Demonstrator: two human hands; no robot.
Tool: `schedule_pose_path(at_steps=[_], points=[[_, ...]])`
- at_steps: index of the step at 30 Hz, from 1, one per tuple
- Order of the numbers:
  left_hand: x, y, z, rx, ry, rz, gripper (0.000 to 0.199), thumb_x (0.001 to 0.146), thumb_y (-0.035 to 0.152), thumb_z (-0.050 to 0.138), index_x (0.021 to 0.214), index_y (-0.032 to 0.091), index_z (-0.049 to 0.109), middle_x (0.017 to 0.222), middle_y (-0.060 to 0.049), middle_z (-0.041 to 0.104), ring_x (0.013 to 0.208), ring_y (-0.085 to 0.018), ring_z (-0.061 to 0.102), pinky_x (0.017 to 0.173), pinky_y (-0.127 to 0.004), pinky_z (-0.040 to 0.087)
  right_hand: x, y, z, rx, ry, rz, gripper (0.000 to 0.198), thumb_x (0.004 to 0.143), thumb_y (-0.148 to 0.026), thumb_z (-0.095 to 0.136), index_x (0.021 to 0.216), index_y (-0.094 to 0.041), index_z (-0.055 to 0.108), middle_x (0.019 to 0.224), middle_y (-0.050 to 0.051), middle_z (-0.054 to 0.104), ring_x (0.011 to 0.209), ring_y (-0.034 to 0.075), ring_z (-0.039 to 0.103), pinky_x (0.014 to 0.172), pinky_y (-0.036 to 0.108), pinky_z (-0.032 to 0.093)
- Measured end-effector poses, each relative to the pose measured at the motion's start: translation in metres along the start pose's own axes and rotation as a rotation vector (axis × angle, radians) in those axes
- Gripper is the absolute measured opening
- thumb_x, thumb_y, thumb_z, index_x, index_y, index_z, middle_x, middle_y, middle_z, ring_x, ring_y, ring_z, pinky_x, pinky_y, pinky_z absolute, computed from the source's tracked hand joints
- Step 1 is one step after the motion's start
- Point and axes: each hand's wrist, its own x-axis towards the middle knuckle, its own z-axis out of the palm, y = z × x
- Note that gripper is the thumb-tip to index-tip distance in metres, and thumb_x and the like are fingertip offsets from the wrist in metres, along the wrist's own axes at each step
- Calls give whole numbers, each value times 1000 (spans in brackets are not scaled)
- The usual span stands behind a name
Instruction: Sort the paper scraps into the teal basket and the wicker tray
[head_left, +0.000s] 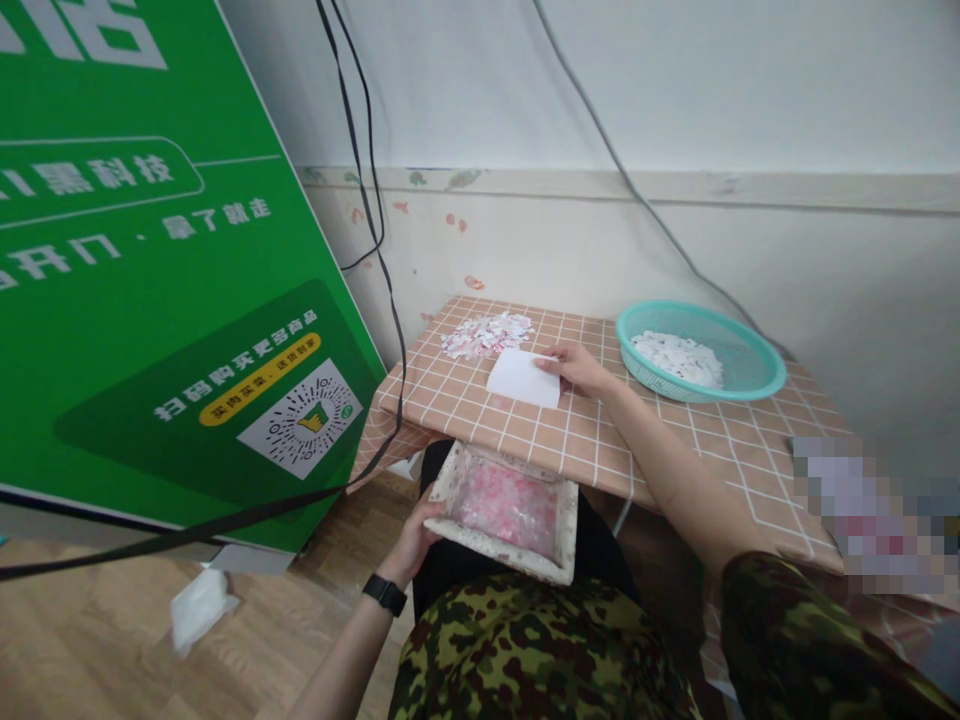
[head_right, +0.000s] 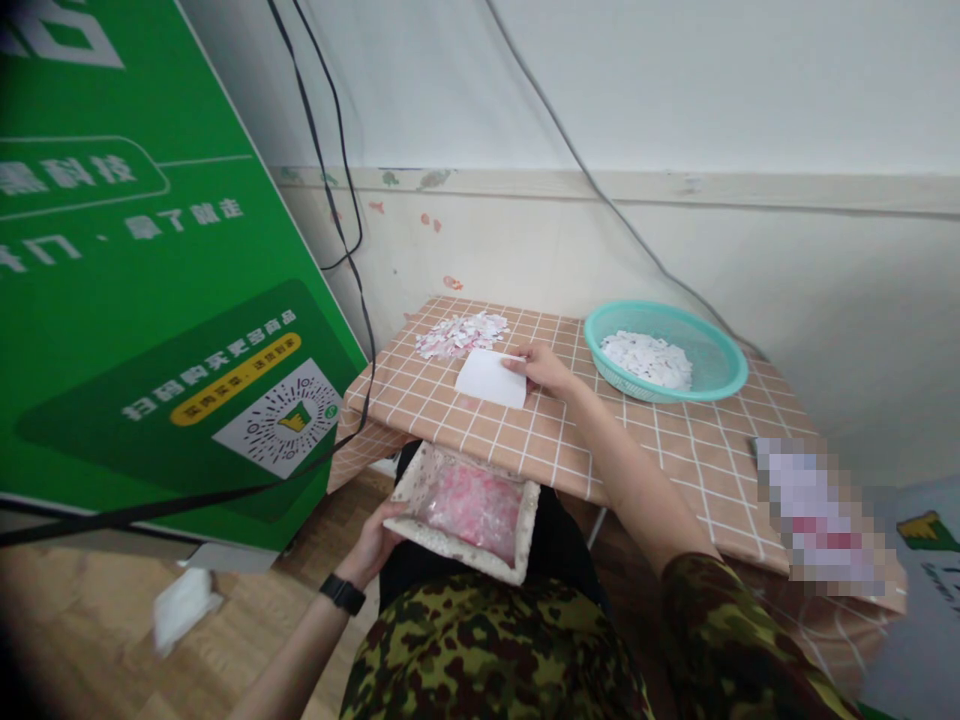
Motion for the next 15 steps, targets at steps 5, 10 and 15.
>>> schedule_pose_path(at_steps=[5,10,15], points=[[-1,1,1,13,33,-2,36,66,29,60,100,15,65,84,-6,70,74,-25,64,69,-37,47,-7,-10,3,-23,-177,10,38,69,-48,67,87,-14,62,61,3,61,46,10,53,38,21,44],[0,-1,-2,13,28,-1,30,67,29,60,93,16,66,77,-5,70,72,-24,63,68,-36,47,-8,-13,2,-51,-94,9,37,71,-48,65,87,-15,61,63,5,63,48,11,54,39,22,45],[1,-2,-3,14,-15,4,26,70,29,58,91,15,66,82,-6,70,72,-23,63,70,-37,48,-9,-14,6,-98,-201,21,35,70,-47,66,86,-16,61,62,3,62,47,11,53,39,23,45]])
